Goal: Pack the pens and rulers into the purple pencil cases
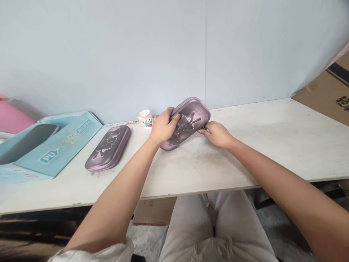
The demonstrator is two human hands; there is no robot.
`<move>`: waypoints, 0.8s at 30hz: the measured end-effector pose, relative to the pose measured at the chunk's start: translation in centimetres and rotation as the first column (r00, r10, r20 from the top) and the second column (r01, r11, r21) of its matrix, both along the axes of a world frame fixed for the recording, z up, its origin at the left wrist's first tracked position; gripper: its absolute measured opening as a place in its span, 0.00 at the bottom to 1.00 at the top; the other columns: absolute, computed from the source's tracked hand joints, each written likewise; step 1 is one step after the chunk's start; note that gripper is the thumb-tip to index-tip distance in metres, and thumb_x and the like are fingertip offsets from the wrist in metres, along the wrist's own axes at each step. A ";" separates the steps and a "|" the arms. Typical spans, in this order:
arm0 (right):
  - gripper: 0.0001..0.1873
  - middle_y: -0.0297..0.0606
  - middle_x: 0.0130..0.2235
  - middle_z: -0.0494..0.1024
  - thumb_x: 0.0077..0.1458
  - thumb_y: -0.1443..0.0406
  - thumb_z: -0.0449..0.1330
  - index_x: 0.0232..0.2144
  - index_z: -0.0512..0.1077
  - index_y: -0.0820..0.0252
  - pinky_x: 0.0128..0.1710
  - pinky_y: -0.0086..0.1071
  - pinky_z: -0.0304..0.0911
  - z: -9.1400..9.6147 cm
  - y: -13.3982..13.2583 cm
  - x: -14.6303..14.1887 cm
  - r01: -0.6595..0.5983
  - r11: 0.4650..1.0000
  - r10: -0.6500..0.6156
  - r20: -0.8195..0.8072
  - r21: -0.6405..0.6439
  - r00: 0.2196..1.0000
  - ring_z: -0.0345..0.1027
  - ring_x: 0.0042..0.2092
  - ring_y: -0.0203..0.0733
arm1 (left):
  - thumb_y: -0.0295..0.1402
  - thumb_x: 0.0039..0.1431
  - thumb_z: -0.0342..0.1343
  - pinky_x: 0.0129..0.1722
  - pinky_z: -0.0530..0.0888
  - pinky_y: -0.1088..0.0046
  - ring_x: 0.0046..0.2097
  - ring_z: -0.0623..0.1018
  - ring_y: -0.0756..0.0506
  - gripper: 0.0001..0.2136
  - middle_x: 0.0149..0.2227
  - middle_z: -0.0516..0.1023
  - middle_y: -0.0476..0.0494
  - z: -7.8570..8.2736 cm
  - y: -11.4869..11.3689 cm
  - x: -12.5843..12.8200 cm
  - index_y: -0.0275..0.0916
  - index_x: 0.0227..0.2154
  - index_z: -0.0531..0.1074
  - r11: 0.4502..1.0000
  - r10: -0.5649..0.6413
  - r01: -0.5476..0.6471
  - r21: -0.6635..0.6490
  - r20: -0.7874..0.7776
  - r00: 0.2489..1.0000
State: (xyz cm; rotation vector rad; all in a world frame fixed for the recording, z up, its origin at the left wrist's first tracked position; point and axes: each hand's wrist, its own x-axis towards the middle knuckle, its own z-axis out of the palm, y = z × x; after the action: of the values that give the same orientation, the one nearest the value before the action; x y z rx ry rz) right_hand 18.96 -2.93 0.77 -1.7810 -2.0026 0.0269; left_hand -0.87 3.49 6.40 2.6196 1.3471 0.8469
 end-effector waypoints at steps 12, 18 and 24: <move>0.16 0.52 0.32 0.76 0.55 0.69 0.45 0.28 0.73 0.68 0.36 0.40 0.48 -1.8 -3.4 6.3 -0.050 0.997 -0.001 0.690 0.054 0.724 0.64 0.37 0.49 | 0.47 0.62 0.34 0.44 0.61 0.61 0.45 0.71 0.38 0.22 0.40 0.74 0.39 -1.6 -3.0 5.2 0.38 0.45 0.65 0.969 -0.021 0.083 0.233 -0.256 0.966; 0.16 0.50 0.30 0.75 0.54 0.73 0.44 0.30 0.72 0.68 0.35 0.38 0.49 1.5 -3.6 11.2 -0.090 0.995 0.012 0.805 0.051 0.593 0.63 0.34 0.46 | 0.48 0.61 0.35 0.45 0.60 0.59 0.47 0.68 0.37 0.23 0.43 0.71 0.35 -1.9 -4.8 6.8 0.37 0.46 0.65 0.967 -0.076 0.134 0.216 -0.257 0.963; 0.15 0.40 0.26 0.74 0.56 0.68 0.46 0.23 0.70 0.57 0.45 0.45 0.50 6.3 -2.9 13.7 -0.193 0.976 0.210 0.700 -0.105 0.683 0.63 0.37 0.42 | 0.47 0.61 0.38 0.43 0.60 0.59 0.46 0.69 0.36 0.22 0.43 0.71 0.34 -2.7 -5.9 9.4 0.35 0.44 0.66 0.945 -0.151 0.227 0.234 -0.303 0.941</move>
State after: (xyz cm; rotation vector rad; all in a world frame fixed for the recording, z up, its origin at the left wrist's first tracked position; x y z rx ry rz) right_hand 32.68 -5.81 7.07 -1.7181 -2.7296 -0.6789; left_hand 8.48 -2.36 3.74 3.1193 1.0661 0.6890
